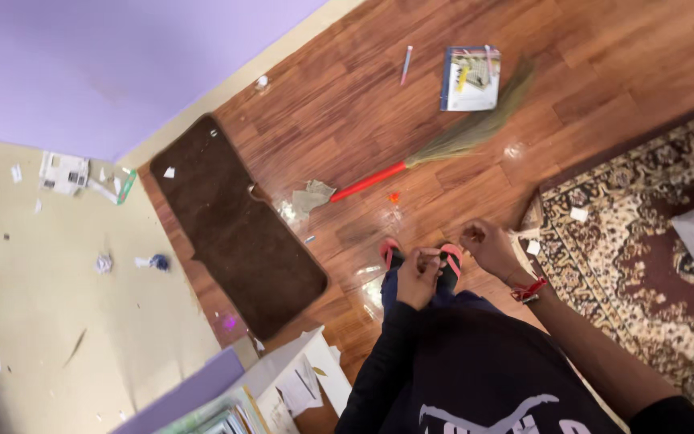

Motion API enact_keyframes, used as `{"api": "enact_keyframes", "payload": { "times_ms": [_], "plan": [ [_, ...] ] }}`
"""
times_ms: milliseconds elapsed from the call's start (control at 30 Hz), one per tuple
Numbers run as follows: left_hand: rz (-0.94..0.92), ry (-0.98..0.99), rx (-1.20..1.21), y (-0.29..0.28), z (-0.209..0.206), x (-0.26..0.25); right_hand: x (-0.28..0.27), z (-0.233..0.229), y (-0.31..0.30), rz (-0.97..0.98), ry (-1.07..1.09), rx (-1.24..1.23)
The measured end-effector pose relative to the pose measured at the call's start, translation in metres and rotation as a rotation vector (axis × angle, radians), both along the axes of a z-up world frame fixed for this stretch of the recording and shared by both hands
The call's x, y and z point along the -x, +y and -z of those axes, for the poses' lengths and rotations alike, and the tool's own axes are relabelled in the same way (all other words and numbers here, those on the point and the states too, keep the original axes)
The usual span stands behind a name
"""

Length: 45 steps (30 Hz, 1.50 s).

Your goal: The person gathers several brochures and papers from the floor, stacks them together, and places the stack onto a desk.

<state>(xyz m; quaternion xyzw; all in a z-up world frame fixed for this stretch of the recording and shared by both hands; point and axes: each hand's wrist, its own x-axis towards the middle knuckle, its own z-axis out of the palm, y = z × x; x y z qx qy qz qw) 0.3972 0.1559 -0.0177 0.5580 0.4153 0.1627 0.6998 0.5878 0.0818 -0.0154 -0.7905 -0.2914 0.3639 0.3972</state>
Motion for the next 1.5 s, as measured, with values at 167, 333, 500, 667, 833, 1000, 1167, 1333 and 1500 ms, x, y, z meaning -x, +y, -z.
{"api": "enact_keyframes", "payload": {
  "times_ms": [167,333,500,667,833,1000,1167,1333,1500],
  "plan": [
    [0.196,0.005,0.205,0.037,0.027,-0.053,-0.029,0.01,-0.002,0.249,0.192,-0.101],
    [0.467,-0.008,0.094,0.088,0.022,-0.126,-0.057,0.001,0.006,0.466,0.21,-0.058],
    [0.683,0.069,0.012,0.133,0.003,-0.2,-0.102,-0.011,0.035,0.697,0.309,-0.045],
    [0.814,-0.018,-0.003,0.151,0.013,-0.234,-0.118,-0.01,0.041,0.861,0.287,-0.181],
    [0.886,0.057,0.175,0.143,0.019,-0.282,-0.14,-0.001,0.026,0.942,0.302,-0.179],
    [0.968,0.112,0.065,0.125,0.014,-0.352,-0.19,0.033,0.012,1.04,0.359,-0.175],
    [0.976,0.07,0.044,0.112,0.028,-0.444,-0.293,0.037,0.012,1.006,0.413,-0.221],
    [0.984,0.111,-0.068,0.097,0.007,-0.553,-0.42,-0.007,-0.012,0.986,0.436,-0.25],
    [0.858,0.048,0.034,0.102,0.036,-0.632,-0.516,-0.015,-0.036,0.931,0.275,-0.234]
  ]
}}
